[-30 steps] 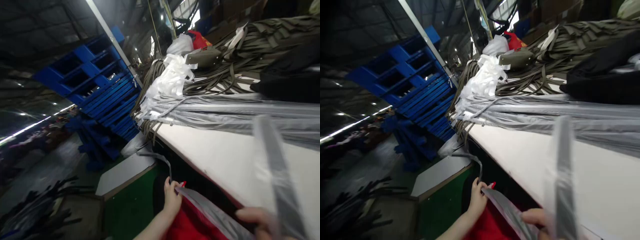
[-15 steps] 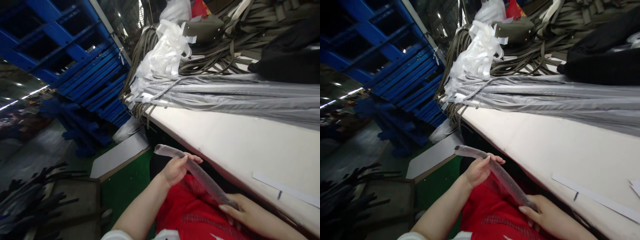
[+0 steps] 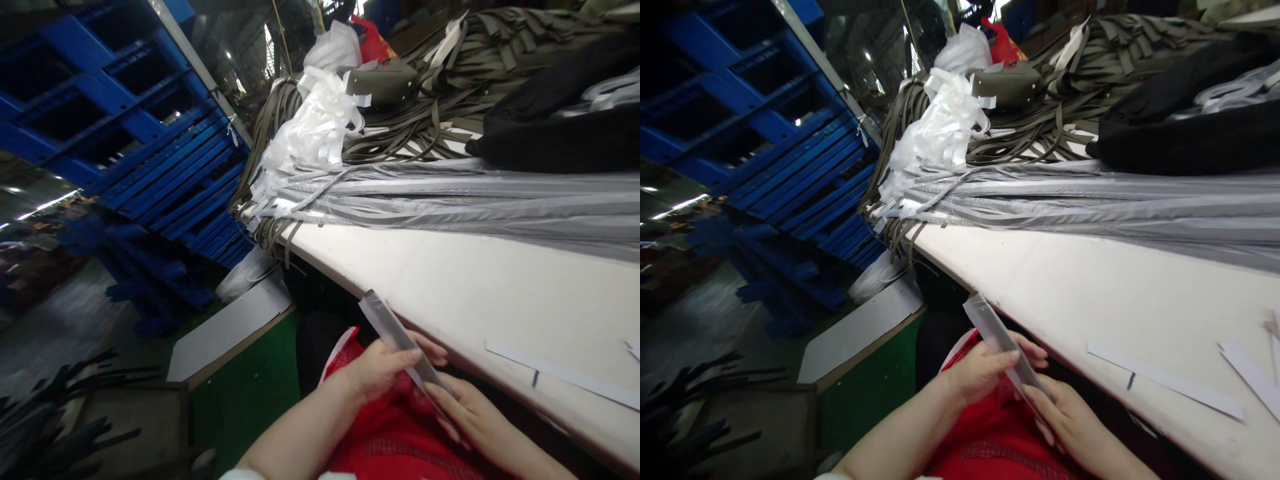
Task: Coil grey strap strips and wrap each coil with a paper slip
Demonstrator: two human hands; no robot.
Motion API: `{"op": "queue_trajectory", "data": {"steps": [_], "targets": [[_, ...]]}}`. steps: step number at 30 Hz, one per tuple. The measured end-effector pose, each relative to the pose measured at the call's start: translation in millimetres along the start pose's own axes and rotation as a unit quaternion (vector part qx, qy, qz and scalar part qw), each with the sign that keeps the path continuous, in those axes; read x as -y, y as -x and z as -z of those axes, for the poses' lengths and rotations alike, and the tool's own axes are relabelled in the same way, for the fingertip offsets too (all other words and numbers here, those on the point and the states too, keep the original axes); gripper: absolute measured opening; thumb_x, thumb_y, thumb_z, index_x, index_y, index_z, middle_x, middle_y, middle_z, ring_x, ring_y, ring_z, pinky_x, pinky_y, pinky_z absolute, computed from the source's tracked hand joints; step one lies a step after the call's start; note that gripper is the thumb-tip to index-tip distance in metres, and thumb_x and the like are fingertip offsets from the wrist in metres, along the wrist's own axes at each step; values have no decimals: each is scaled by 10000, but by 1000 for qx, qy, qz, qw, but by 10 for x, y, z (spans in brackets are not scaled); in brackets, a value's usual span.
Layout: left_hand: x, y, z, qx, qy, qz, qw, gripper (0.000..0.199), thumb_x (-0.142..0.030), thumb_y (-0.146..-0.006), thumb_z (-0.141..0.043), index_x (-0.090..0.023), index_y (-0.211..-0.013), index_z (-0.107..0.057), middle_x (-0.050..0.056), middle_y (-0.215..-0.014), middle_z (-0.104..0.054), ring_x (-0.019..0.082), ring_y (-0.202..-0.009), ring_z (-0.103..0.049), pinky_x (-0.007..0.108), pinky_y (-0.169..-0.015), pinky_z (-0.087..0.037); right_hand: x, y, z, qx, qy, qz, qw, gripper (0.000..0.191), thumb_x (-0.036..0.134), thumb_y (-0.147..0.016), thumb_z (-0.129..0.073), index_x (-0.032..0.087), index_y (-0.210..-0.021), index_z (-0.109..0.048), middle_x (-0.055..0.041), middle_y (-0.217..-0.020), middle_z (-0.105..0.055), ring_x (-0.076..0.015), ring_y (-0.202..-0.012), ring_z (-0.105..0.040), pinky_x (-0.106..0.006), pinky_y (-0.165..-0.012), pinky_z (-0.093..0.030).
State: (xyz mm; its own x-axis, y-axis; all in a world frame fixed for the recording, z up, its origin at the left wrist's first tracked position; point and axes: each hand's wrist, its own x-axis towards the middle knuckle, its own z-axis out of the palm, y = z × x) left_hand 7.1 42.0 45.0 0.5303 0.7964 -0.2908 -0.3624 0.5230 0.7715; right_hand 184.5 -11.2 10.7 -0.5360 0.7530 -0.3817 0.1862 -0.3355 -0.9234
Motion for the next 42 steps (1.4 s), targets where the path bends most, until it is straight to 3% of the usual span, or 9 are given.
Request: {"op": "queue_trajectory", "data": {"steps": [3,6,12,18,26,32,36,39,42], "targets": [[-427,14,205,-75,-90,-46,992,390,-380,-755,-772,-137,-1040,-664,122,-995,-732,208,-845,-697,311,-765,-535,-1,69,105,31,22,-23,999,584,735,-880,-340,196,-902,-567,70,-472,-429,-90,-390,-345,-208,-405,-263],[-729,35,396,-107,-200,5,974,431,-512,-784,-702,-106,-928,-697,109,-888,-735,178,-746,-679,266,-665,-528,-46,105,187,51,39,-43,997,595,742,-877,-330,201,-943,-566,67,-500,-464,-87,-375,-371,-198,-399,-289],[-735,30,436,-93,-374,74,920,513,-608,-811,-588,-120,-935,-687,61,-764,-709,145,-626,-635,245,-590,-496,-112,124,199,66,49,-45,996,564,695,-913,-311,198,-952,-574,58,-519,-498,-97,-388,-434,-201,-418,-359],[-664,6,333,-10,-478,78,875,457,-538,-849,-557,-128,-1006,-686,70,-841,-729,159,-743,-642,237,-690,-473,-47,162,188,51,93,-2,994,491,627,-936,-358,204,-808,-571,35,-545,-541,-120,-467,-483,-230,-491,-392],[-822,75,445,213,-523,299,769,496,-651,-839,-524,-177,-699,-569,-49,-519,-448,86,-449,-416,207,-453,-338,12,173,296,74,113,5,991,364,479,-756,-710,172,-947,-669,11,-732,-634,-149,-624,-543,-225,-535,-393],[-809,221,565,276,-339,444,782,483,-625,-769,-654,-178,-659,-509,-68,-505,-382,63,-414,-312,202,-390,-240,46,193,333,23,230,65,971,441,142,-672,-640,221,-1106,-632,-32,-1031,-710,-218,-898,-652,-295,-829,-488],[-785,389,509,335,-199,468,793,395,-543,-817,-650,-150,-853,-674,-2,-569,-567,133,-452,-516,247,-439,-389,-119,26,340,-59,283,68,955,609,90,-704,-507,193,-1305,-509,-107,-1272,-629,-238,-1141,-599,-374,-1022,-429],[-843,516,269,319,-69,381,865,344,-427,-838,-650,-120,-982,-702,92,-736,-700,223,-626,-670,333,-605,-515,-182,-227,280,-99,256,70,959,537,155,-834,-440,148,-1371,-465,-159,-1406,-527,-262,-1278,-504,-440,-1101,-351],[-916,521,-14,158,2,155,975,246,-239,-805,-659,-140,-1024,-713,116,-918,-744,243,-839,-712,391,-837,-522,-5,-412,54,-37,194,115,973,345,262,-933,-405,190,-1190,-624,-107,-1208,-669,-246,-1104,-616,-399,-988,-456]]}}
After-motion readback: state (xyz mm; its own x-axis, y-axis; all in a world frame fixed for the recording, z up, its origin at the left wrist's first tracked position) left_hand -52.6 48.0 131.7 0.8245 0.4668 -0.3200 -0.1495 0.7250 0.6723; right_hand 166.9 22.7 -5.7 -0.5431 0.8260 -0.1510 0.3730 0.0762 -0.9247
